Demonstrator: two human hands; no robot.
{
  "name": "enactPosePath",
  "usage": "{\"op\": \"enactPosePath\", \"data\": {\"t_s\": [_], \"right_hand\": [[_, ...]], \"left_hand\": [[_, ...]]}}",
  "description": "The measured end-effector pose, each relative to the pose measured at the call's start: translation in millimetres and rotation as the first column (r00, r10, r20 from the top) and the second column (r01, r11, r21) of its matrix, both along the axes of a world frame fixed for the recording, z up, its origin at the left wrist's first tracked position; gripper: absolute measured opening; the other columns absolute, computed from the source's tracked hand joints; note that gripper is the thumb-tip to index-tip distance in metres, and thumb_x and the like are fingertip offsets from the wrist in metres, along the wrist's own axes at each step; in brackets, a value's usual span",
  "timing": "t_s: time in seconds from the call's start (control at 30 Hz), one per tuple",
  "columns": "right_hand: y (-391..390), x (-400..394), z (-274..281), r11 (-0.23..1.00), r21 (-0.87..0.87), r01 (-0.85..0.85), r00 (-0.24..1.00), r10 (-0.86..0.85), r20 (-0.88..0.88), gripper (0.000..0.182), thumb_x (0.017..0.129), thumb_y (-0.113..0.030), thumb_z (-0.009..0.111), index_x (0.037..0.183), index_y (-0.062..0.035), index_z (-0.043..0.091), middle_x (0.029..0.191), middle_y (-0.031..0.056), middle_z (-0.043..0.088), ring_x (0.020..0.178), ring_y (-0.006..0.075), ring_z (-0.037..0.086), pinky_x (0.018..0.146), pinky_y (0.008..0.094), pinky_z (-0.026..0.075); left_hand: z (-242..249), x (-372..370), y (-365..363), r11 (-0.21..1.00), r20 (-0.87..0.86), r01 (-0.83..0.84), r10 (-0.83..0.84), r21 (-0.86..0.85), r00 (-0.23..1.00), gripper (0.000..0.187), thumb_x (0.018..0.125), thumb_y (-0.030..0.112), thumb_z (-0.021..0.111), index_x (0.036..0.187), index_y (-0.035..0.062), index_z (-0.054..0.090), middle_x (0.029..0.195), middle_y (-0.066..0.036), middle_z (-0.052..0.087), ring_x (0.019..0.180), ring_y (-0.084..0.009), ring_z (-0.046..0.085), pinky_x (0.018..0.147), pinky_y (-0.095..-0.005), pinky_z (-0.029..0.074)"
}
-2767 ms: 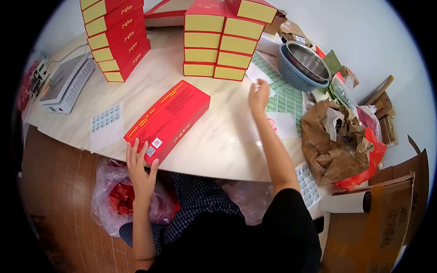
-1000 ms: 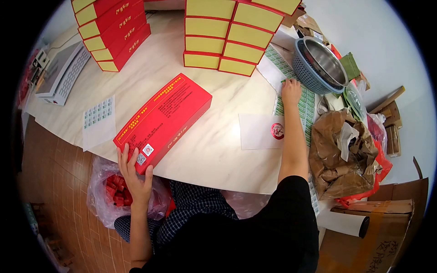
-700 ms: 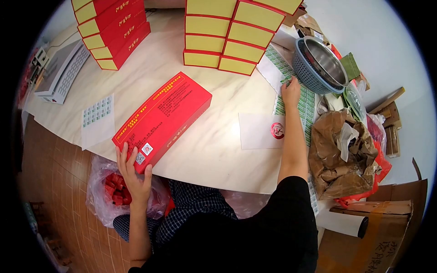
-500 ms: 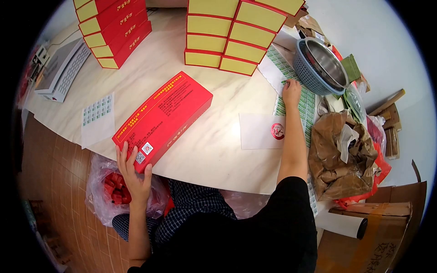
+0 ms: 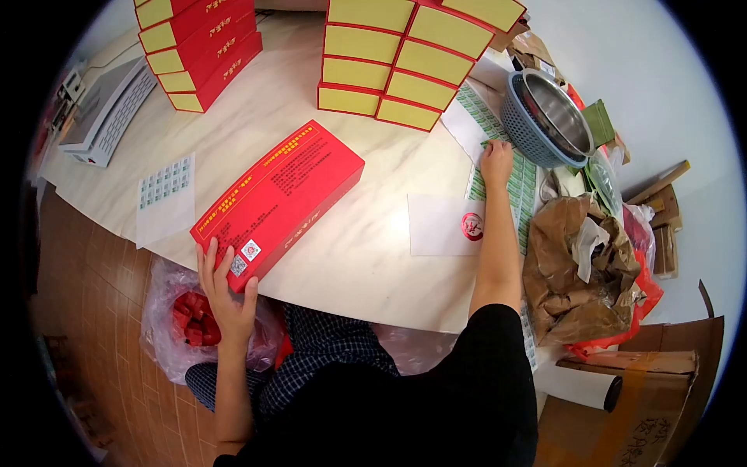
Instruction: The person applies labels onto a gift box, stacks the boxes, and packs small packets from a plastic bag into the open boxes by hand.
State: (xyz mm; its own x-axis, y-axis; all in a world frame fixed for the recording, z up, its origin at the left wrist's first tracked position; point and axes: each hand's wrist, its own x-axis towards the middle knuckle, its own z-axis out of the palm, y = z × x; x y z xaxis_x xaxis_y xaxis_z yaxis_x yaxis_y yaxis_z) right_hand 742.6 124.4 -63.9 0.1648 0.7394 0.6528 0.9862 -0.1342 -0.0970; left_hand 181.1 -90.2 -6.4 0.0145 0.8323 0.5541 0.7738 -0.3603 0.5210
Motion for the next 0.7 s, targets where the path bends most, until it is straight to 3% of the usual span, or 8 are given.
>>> {"op": "enactPosePath", "data": {"t_s": [0.13, 0.3, 0.33, 0.4, 0.43, 0.5, 0.63, 0.7], "right_hand": [[-2, -7, 6, 0.999, 0.038, -0.015, 0.997, 0.018, -0.077, 0.022, 0.083, -0.007, 0.052, 0.106, -0.0052, 0.053, 0.098, 0.021, 0.06, 0.091, 0.0391, 0.057, 0.075, 0.0474, 0.045], [-11, -26, 20, 0.984, 0.122, 0.132, 0.935, -0.083, -0.345, 0.022, 0.084, -0.008, 0.05, 0.105, -0.0033, 0.051, 0.101, 0.0203, 0.059, 0.089, 0.0405, 0.057, 0.075, 0.0471, 0.045], [-10, -22, 20, 0.984, 0.121, 0.128, 0.937, -0.08, -0.339, 0.022, 0.084, -0.008, 0.05, 0.105, -0.0033, 0.051, 0.101, 0.0203, 0.059, 0.089, 0.0405, 0.057, 0.075, 0.0471, 0.045], [-5, -12, 13, 0.902, 0.43, -0.038, 0.998, 0.054, -0.025, 0.024, 0.085, -0.009, 0.053, 0.108, -0.0026, 0.051, 0.102, 0.0173, 0.056, 0.085, 0.0346, 0.058, 0.073, 0.0431, 0.046], [-5, -19, 21, 0.904, 0.423, -0.062, 0.997, 0.076, -0.017, 0.024, 0.085, -0.009, 0.053, 0.108, -0.0026, 0.051, 0.102, 0.0173, 0.056, 0.085, 0.0346, 0.058, 0.073, 0.0431, 0.046], [-15, -47, 49, 0.886, 0.451, 0.108, 0.939, 0.058, -0.339, 0.023, 0.087, -0.011, 0.058, 0.108, -0.0025, 0.054, 0.097, 0.0118, 0.053, 0.079, 0.0232, 0.055, 0.069, 0.0357, 0.045], [-44, -144, 107, 0.9, 0.401, -0.171, 0.842, 0.344, -0.415, 0.016, 0.088, -0.014, 0.065, 0.097, -0.002, 0.062, 0.085, 0.0042, 0.053, 0.069, 0.0111, 0.046, 0.062, 0.0254, 0.04], [-76, -213, 137, 0.874, 0.159, -0.46, 0.674, 0.46, -0.578, 0.014, 0.088, -0.014, 0.065, 0.095, -0.0019, 0.063, 0.076, 0.0014, 0.057, 0.064, 0.0089, 0.046, 0.058, 0.023, 0.039]], "left_hand": [[1, 0, 0, 1.0, 0.008, 0.0, 0.0, -0.004, 1.0, 0.054, 0.083, 0.023, 0.067, 0.131, 0.0063, 0.05, 0.143, -0.019, 0.037, 0.137, -0.0426, 0.024, 0.11, -0.0538, 0.02], [1, 0, 0, 1.0, 0.013, 0.001, -0.001, -0.003, 1.0, 0.054, 0.082, 0.022, 0.068, 0.131, 0.0071, 0.05, 0.144, -0.018, 0.037, 0.137, -0.0421, 0.024, 0.11, -0.0535, 0.02], [1, 0, 0, 1.0, 0.019, -0.002, 0.002, -0.005, 1.0, 0.054, 0.082, 0.022, 0.068, 0.131, 0.0071, 0.05, 0.144, -0.018, 0.037, 0.137, -0.0421, 0.024, 0.11, -0.0535, 0.02], [1, 0, 0, 1.0, -0.013, -0.012, 0.012, 0.019, 1.0, 0.055, 0.08, 0.021, 0.069, 0.13, 0.0076, 0.05, 0.144, -0.017, 0.038, 0.136, -0.0424, 0.026, 0.11, -0.0532, 0.023], [2, -2, 1, 0.999, -0.004, -0.034, 0.035, 0.011, 0.999, 0.055, 0.08, 0.021, 0.069, 0.13, 0.0076, 0.05, 0.144, -0.017, 0.038, 0.136, -0.0424, 0.026, 0.11, -0.0532, 0.023], [5, -10, 1, 1.0, -0.07, 0.0, -0.001, -0.005, 0.998, 0.056, 0.078, 0.021, 0.07, 0.129, 0.0078, 0.052, 0.143, -0.015, 0.041, 0.135, -0.043, 0.03, 0.108, -0.052, 0.027], [13, -22, 4, 0.999, -0.059, -0.007, 0.005, -0.037, 0.998, 0.055, 0.075, 0.022, 0.071, 0.126, 0.0087, 0.055, 0.141, -0.014, 0.043, 0.134, -0.0383, 0.033, 0.107, -0.0478, 0.03], [20, -23, 4, 0.997, -0.077, -0.041, 0.036, -0.06, 0.996, 0.054, 0.075, 0.023, 0.071, 0.125, 0.009, 0.056, 0.14, -0.013, 0.045, 0.134, -0.0367, 0.035, 0.108, -0.0482, 0.028]]}}
